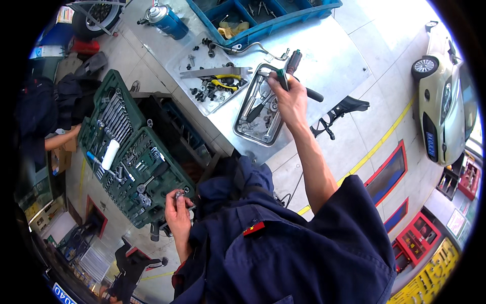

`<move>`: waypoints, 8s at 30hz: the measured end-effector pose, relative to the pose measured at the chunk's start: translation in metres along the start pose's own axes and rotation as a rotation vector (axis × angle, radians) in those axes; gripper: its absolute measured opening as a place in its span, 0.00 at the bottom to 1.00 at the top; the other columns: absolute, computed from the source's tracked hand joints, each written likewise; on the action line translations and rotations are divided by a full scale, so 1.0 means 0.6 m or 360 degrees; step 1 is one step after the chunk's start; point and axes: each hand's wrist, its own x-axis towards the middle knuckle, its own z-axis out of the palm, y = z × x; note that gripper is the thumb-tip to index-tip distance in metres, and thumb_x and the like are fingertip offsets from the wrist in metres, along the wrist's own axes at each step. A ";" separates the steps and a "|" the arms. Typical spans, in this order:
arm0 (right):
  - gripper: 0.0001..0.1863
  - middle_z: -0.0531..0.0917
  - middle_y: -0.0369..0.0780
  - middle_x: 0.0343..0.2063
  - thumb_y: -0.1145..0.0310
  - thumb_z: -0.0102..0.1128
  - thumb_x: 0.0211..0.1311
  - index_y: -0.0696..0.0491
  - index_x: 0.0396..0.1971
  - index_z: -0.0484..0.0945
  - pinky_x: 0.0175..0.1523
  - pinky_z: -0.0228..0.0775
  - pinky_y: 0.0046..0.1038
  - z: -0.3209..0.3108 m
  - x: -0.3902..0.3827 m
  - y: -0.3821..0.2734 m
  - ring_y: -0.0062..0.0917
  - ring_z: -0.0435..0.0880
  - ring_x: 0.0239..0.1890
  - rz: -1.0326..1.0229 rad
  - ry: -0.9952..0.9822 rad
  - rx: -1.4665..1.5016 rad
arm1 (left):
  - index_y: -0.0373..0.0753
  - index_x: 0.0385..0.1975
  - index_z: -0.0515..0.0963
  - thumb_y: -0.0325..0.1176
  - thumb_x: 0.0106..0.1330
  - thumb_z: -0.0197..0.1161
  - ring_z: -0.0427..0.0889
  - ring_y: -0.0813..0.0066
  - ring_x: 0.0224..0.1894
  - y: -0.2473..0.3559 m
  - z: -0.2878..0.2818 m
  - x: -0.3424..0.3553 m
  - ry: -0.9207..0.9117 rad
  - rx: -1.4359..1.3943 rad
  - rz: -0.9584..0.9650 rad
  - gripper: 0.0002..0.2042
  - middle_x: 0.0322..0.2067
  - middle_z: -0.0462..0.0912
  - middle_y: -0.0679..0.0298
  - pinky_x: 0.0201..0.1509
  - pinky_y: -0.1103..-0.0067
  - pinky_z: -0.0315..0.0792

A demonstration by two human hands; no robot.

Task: The person selects a socket and ratchet from a tool kit, then moves to a car on a lift. They use the ratchet to tighten bolts on the underside of the vehicle while another person assists with a flashlight.

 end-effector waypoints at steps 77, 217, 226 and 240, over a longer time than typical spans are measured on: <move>0.12 0.84 0.44 0.35 0.65 0.68 0.60 0.54 0.41 0.83 0.40 0.73 0.34 -0.126 -0.013 0.101 0.39 0.85 0.35 -0.0608 0.0560 -0.0975 | 0.35 0.41 0.81 0.37 0.69 0.63 0.78 0.80 0.22 0.073 -0.023 -0.035 -0.0581 0.0254 -0.0024 0.11 0.19 0.79 0.65 0.28 0.82 0.68; 0.18 0.83 0.49 0.39 0.58 0.64 0.61 0.59 0.39 0.81 0.47 0.75 0.45 0.640 -0.575 0.119 0.49 0.83 0.42 -0.1393 -0.1661 -0.1715 | 0.30 0.41 0.80 0.48 0.76 0.54 0.67 0.84 0.24 -0.430 -0.395 -0.207 0.0333 -0.0951 -0.0143 0.22 0.18 0.70 0.72 0.29 0.83 0.60; 0.22 0.86 0.48 0.39 0.50 0.71 0.53 0.55 0.37 0.83 0.48 0.77 0.43 0.659 -0.537 0.072 0.43 0.85 0.44 -0.1145 -0.1818 -0.1864 | 0.34 0.42 0.83 0.47 0.76 0.52 0.69 0.83 0.22 -0.373 -0.357 -0.176 0.0393 -0.0746 -0.0351 0.21 0.17 0.73 0.71 0.28 0.81 0.62; 0.17 0.86 0.43 0.32 0.57 0.70 0.60 0.51 0.45 0.82 0.44 0.74 0.35 0.565 -0.551 -0.034 0.35 0.86 0.36 -0.0284 -0.3409 -0.0338 | 0.36 0.37 0.83 0.46 0.75 0.56 0.71 0.83 0.22 -0.273 -0.307 -0.162 0.0238 -0.1028 -0.0383 0.18 0.19 0.75 0.70 0.28 0.82 0.65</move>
